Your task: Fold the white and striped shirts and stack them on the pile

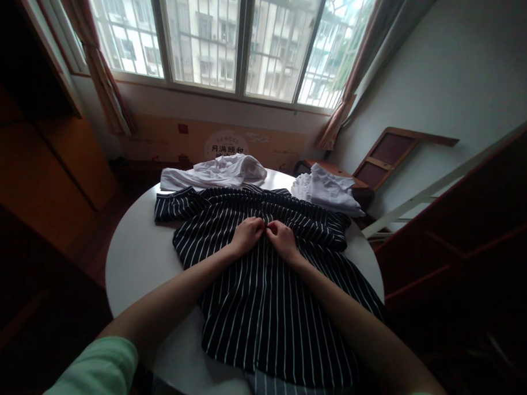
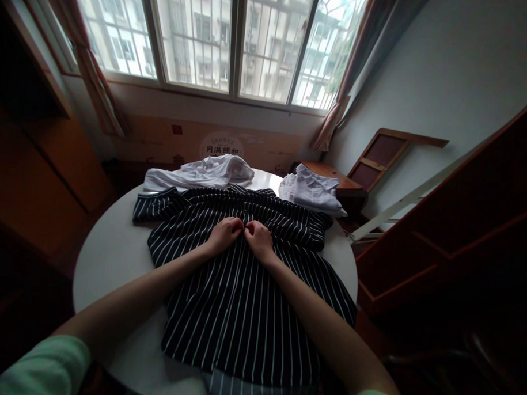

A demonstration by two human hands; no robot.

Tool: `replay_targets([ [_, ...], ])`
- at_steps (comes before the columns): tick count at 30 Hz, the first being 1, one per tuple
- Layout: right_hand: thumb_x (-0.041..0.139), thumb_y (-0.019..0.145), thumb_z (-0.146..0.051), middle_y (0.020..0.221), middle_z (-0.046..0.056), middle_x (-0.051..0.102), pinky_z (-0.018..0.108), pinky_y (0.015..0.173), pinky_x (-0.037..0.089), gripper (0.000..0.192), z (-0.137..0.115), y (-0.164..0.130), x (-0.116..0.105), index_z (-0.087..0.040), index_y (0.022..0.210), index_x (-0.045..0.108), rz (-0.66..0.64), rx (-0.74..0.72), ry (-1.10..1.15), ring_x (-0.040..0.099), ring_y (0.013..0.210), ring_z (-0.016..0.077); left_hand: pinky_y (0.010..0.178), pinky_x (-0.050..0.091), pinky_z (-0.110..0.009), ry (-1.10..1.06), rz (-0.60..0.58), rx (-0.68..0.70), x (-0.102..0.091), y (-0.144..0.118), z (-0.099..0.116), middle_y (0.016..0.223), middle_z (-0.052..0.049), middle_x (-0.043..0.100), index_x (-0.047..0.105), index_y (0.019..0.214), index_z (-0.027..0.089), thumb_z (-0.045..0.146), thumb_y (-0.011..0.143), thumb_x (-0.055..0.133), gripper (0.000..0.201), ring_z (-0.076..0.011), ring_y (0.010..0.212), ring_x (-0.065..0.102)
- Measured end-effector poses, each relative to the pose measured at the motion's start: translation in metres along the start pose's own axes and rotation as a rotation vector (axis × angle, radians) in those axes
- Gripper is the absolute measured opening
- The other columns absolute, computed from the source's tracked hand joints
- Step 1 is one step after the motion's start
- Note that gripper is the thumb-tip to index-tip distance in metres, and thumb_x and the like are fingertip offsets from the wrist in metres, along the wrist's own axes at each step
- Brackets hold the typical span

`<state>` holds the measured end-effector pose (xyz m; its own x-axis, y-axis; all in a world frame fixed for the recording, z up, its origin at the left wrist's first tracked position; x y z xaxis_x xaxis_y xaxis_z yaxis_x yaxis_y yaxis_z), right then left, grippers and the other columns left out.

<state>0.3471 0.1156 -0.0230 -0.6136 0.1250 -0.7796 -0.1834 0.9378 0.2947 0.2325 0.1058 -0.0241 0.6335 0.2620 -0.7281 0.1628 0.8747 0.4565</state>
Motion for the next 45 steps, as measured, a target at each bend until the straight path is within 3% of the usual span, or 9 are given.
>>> replay_targets([
  [10,0.049,0.077,-0.021,0.085,0.004,0.063,0.027,0.075,0.042,0.013,-0.0035,-0.0033,-0.0035,-0.017,0.083,0.06,0.037,-0.042,-0.006,0.058,0.078,0.0153,0.069,0.043,-0.025,-0.189,-0.041,-0.009,0.0029,0.0037,-0.0028,0.074,-0.002,0.062,0.058,0.073,0.014,0.01,0.073,0.051,0.008,-0.0131,0.07,0.057],
  [32,0.051,0.076,-0.022,0.084,0.004,0.064,0.025,0.074,0.042,0.013,-0.0032,-0.0031,-0.0036,-0.017,0.083,0.061,0.018,-0.043,0.0,0.058,0.077,0.0143,0.064,0.045,-0.024,-0.298,-0.012,-0.068,0.0013,0.0035,-0.007,0.071,0.001,0.061,0.054,0.075,0.017,0.009,0.069,0.051,0.01,-0.0113,0.067,0.057],
  [38,0.034,0.087,-0.029,0.075,0.002,0.064,0.024,0.068,0.041,0.029,-0.0004,-0.0018,-0.0034,-0.017,0.081,0.06,-0.021,-0.007,0.073,0.059,0.073,0.0141,0.064,0.045,-0.024,-0.292,-0.003,-0.08,-0.0004,0.003,-0.0066,0.071,0.001,0.061,0.054,0.076,0.017,0.009,0.07,0.051,0.01,-0.0113,0.066,0.057],
  [45,0.05,0.076,-0.018,0.078,0.002,0.064,0.024,0.072,0.042,0.01,-0.0018,-0.0012,-0.0024,-0.016,0.08,0.058,-0.019,-0.039,0.089,0.06,0.074,0.0136,0.064,0.044,-0.023,-0.299,0.001,-0.028,-0.001,0.0033,-0.0038,0.07,0.001,0.06,0.053,0.074,0.016,0.007,0.069,0.05,0.011,-0.0111,0.066,0.056],
])
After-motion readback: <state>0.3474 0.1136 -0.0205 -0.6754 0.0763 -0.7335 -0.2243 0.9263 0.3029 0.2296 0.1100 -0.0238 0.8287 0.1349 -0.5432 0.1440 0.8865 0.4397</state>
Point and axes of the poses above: each hand's wrist, its own y-axis towards the middle knuckle, its own x-axis out of the palm, z = x × y, the point moved 6 cm from there along y, towards the middle knuckle
